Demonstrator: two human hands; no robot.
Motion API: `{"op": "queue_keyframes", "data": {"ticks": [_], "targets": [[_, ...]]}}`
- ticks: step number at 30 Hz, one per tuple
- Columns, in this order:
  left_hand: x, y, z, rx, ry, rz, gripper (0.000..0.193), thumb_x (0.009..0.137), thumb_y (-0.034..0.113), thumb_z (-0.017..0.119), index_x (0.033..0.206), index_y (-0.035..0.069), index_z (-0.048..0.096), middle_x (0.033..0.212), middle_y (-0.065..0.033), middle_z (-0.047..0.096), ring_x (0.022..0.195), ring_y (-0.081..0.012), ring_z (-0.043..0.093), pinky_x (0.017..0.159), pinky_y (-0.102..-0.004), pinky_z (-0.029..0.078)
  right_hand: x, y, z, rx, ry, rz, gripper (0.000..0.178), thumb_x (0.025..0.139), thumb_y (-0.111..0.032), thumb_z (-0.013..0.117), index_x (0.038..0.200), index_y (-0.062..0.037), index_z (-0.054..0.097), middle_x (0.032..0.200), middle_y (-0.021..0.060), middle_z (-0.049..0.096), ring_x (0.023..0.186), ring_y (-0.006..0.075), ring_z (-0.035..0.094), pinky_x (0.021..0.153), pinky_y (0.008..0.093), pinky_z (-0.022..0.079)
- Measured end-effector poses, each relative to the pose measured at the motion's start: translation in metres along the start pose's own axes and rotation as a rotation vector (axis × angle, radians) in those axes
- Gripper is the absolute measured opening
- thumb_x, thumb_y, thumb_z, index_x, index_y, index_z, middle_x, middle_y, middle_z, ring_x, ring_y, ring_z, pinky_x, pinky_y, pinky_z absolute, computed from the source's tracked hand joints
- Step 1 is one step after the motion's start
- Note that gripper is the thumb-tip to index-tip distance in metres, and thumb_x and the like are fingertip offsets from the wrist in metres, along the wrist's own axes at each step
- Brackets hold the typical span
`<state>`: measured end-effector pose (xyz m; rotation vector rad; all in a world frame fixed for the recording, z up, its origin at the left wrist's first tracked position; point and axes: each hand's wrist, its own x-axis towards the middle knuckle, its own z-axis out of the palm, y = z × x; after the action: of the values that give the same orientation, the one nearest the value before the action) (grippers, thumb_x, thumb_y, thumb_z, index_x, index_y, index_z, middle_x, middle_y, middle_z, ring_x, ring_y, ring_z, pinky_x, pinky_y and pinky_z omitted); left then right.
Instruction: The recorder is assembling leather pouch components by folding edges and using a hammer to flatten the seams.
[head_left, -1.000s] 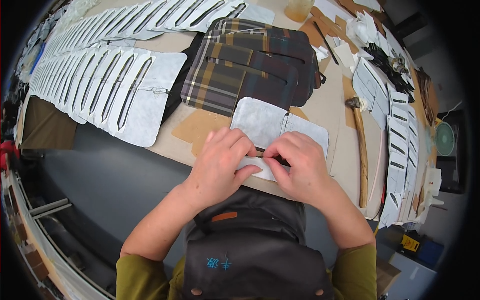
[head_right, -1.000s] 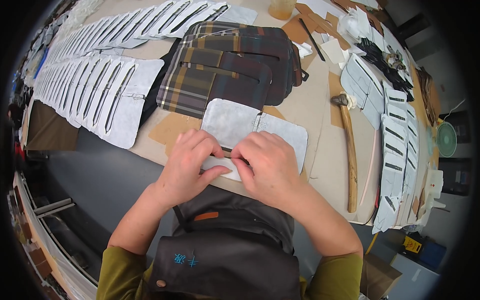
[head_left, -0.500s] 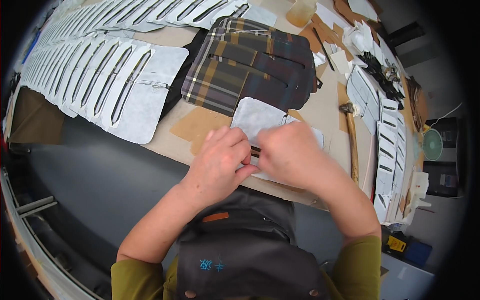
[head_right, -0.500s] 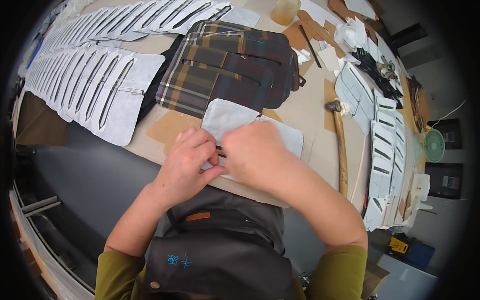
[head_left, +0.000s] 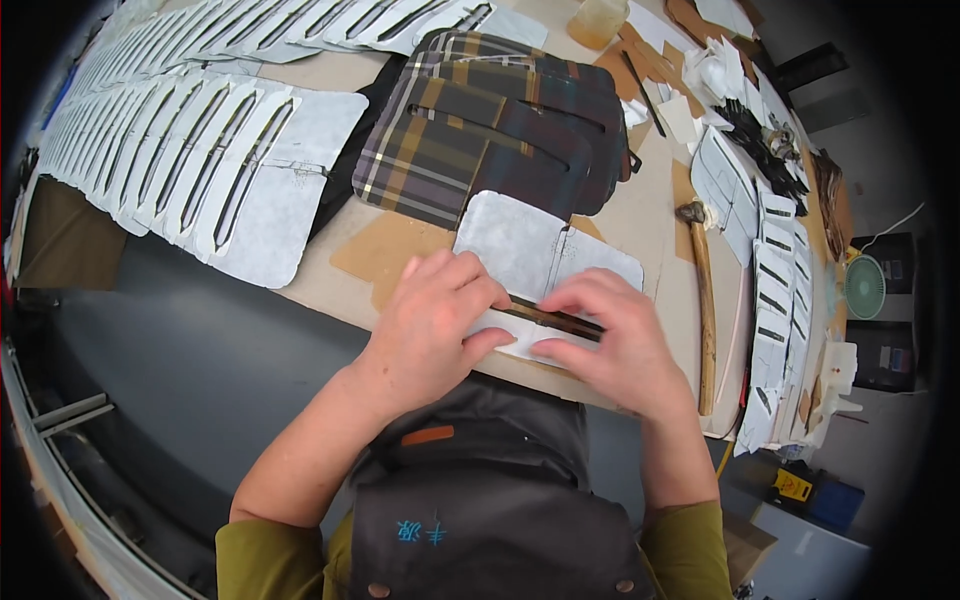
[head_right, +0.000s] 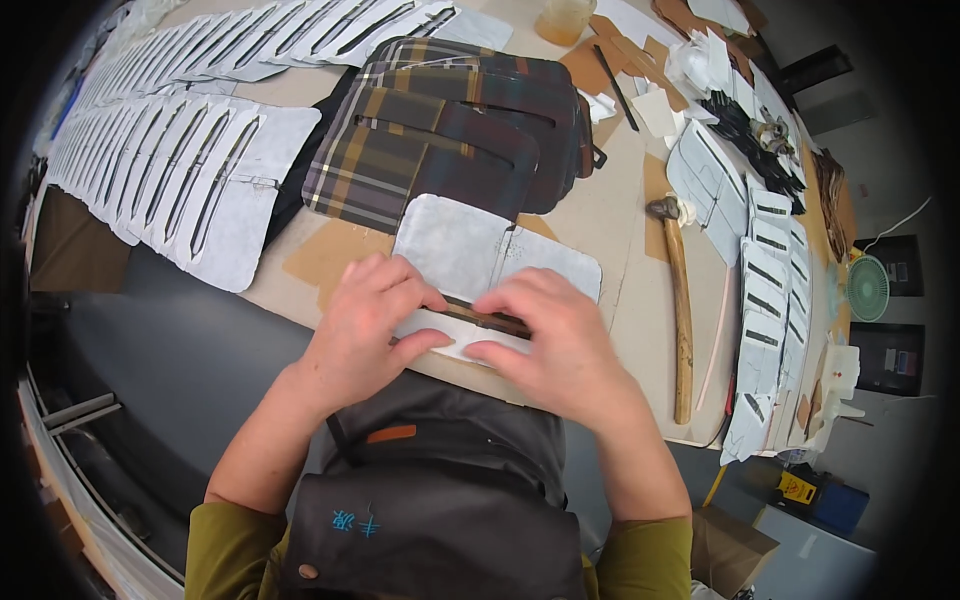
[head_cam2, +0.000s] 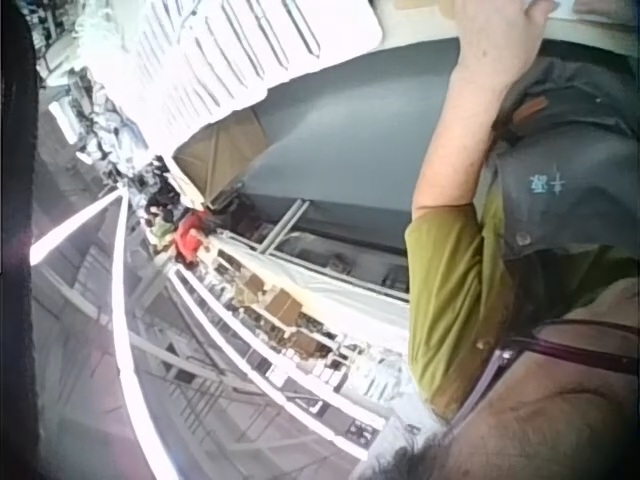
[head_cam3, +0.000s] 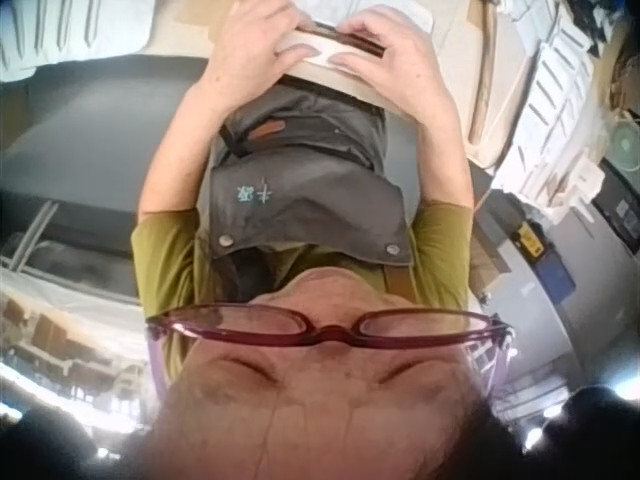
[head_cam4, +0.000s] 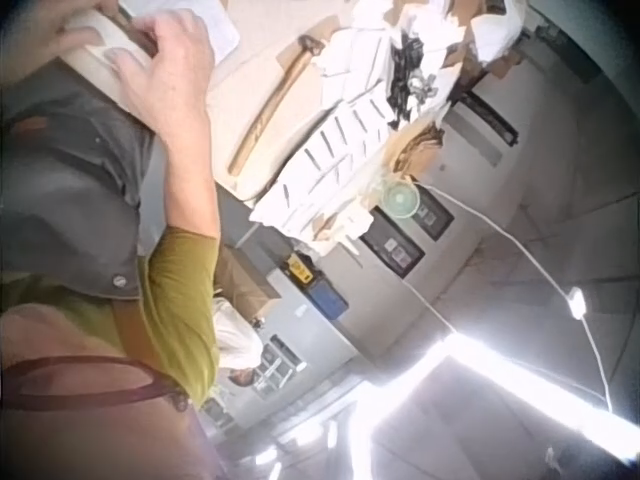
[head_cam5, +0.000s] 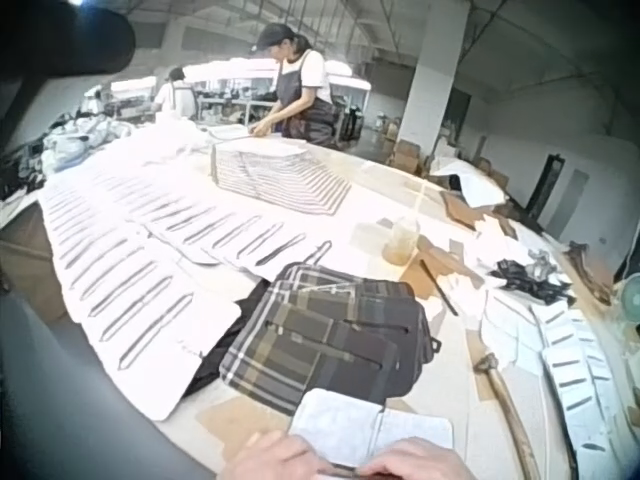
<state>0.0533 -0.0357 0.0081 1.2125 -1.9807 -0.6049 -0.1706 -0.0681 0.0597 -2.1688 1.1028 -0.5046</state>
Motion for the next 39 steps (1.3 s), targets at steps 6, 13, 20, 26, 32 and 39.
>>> {"op": "queue_keyframes", "data": {"ticks": [6, 13, 20, 26, 32, 39], "targets": [[0.003, 0.003, -0.002, 0.004, -0.033, -0.019, 0.031, 0.071, 0.012, 0.086, 0.095, 0.012, 0.067, 0.093, -0.0043, 0.059, 0.089, -0.0277, 0.055, 0.082, -0.0388, 0.041, 0.015, -0.007, 0.0, -0.101, -0.188, 0.05, 0.026, 0.078, -0.017, 0.082, 0.09, -0.0055, 0.063, 0.086, 0.0086, 0.063, 0.083, 0.0305, 0.062, 0.072, 0.041, 0.048], [0.003, 0.005, -0.004, 0.019, -0.054, -0.027, 0.029, 0.072, 0.013, 0.086, 0.096, 0.014, 0.07, 0.093, -0.0026, 0.059, 0.089, -0.0263, 0.054, 0.082, -0.0383, 0.041, -0.008, 0.015, 0.025, 0.115, 0.045, -0.038, 0.017, 0.083, -0.005, 0.074, 0.099, -0.0055, 0.069, 0.09, 0.0089, 0.063, 0.085, 0.0295, 0.061, 0.077, 0.0411, 0.047], [0.001, 0.005, -0.002, 0.035, -0.039, -0.01, 0.028, 0.073, 0.014, 0.086, 0.094, 0.01, 0.069, 0.094, -0.005, 0.059, 0.09, -0.0278, 0.054, 0.083, -0.0392, 0.042, -0.015, 0.015, 0.032, -0.072, 0.117, -0.213, 0.027, 0.079, 0.004, 0.07, 0.103, -0.0067, 0.073, 0.093, 0.0065, 0.062, 0.083, 0.027, 0.058, 0.078, 0.0388, 0.046], [-0.007, 0.0, 0.001, 0.052, -0.049, 0.087, 0.028, 0.073, 0.015, 0.086, 0.092, 0.007, 0.067, 0.099, -0.0061, 0.06, 0.093, -0.0296, 0.055, 0.083, -0.0417, 0.044, -0.021, 0.014, 0.022, -0.152, 0.111, -0.207, 0.025, 0.08, 0.0, 0.072, 0.104, -0.0055, 0.07, 0.093, 0.008, 0.062, 0.085, 0.029, 0.062, 0.071, 0.0392, 0.05], [-0.005, 0.013, 0.001, 0.189, -0.044, 0.057, 0.027, 0.077, 0.016, 0.084, 0.099, 0.01, 0.069, 0.101, -0.0035, 0.061, 0.098, -0.0262, 0.055, 0.085, -0.039, 0.039, -0.022, 0.012, 0.009, 0.018, -0.008, 0.054, 0.014, 0.083, -0.005, 0.073, 0.095, -0.0042, 0.066, 0.089, 0.0099, 0.065, 0.08, 0.0303, 0.065, 0.069, 0.0399, 0.052], [-0.002, 0.024, 0.017, 0.08, -0.072, -0.001, 0.027, 0.078, 0.013, 0.081, 0.104, 0.013, 0.071, 0.1, -0.0022, 0.06, 0.099, -0.0252, 0.054, 0.085, -0.0388, 0.038, -0.028, 0.02, 0.021, 0.019, 0.128, -0.039, 0.016, 0.081, 0.0, 0.071, 0.095, -0.0071, 0.07, 0.09, 0.0077, 0.064, 0.082, 0.0281, 0.064, 0.069, 0.0389, 0.052]]}}
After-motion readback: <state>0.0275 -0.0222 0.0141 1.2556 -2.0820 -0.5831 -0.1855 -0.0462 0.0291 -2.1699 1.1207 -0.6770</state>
